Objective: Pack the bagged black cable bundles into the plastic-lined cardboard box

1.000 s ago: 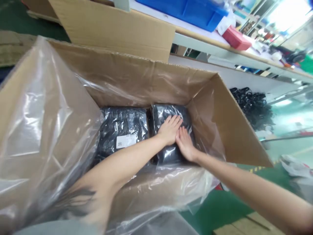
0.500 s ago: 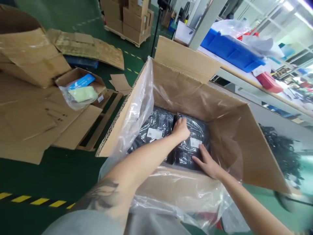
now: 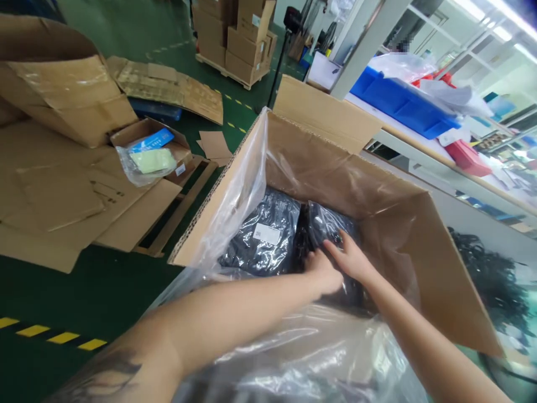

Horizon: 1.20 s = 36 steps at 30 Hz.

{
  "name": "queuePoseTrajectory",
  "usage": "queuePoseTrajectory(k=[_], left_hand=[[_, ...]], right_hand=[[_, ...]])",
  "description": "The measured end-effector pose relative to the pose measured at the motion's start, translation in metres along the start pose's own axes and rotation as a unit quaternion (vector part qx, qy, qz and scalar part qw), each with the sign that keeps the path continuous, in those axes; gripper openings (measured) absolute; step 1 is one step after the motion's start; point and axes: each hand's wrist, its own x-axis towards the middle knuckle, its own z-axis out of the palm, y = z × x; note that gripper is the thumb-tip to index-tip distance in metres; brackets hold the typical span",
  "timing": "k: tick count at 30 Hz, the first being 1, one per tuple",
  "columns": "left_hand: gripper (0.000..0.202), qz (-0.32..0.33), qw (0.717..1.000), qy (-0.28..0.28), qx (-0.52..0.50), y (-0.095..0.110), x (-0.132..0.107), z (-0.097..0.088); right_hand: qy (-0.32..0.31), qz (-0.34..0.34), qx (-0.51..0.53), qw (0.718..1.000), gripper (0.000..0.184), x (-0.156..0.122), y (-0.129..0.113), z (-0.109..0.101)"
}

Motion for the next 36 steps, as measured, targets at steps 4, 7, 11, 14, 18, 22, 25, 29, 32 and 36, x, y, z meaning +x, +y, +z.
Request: queuePoseTrajectory(k=[4,7,11,14,18,22,25,29,32,36], left_hand=[[0.09,-0.01,0.999,-0.038,0.028,0.011,-0.015,0.016],[0.087,-0.001,0.998,-0.052,0.018,0.006,-0.02,0.015],[0.087,0.015,0.996,-0.076,-0.032,-0.001,-0.021,0.007],[0.083,-0.006,0.994,-0.086,-0.068,-0.003,-0.012,0.0],[0.057,-0.06,0.993,-0.073,-0.07,-0.011,0.019,-0.012],[0.051,-0.095,0.995,-0.01,-0.025,-0.018,0.053,-0.018],[0.051,-0.133,0.991,0.004,-0.005,-0.024,0.068,-0.015],[0.05,-0.174,0.985,0.009,0.003,-0.037,0.081,-0.007],[0.057,-0.162,0.986,0.031,0.022,-0.045,0.091,0.001],[0.063,-0.143,0.987,0.046,0.063,-0.047,0.098,0.018]], right_hand=[[-0.066,0.06,-0.086,0.992,0.106,0.007,-0.036,-0.005],[-0.087,0.075,-0.211,0.971,0.103,0.019,-0.051,0.003],[-0.083,0.066,-0.263,0.959,0.052,0.03,-0.046,0.001],[-0.081,0.068,-0.234,0.966,0.028,0.029,-0.034,-0.014],[-0.05,0.073,-0.196,0.977,0.024,0.021,-0.025,-0.024],[-0.005,0.074,-0.175,0.982,0.018,0.014,-0.026,-0.023],[0.021,0.073,-0.162,0.984,0.015,0.008,-0.027,-0.026],[0.043,0.07,-0.133,0.988,0.015,0.002,-0.023,-0.032],[0.053,0.063,-0.109,0.991,0.012,-0.001,-0.017,-0.032],[0.062,0.055,-0.078,0.993,0.013,-0.004,-0.006,-0.031]])
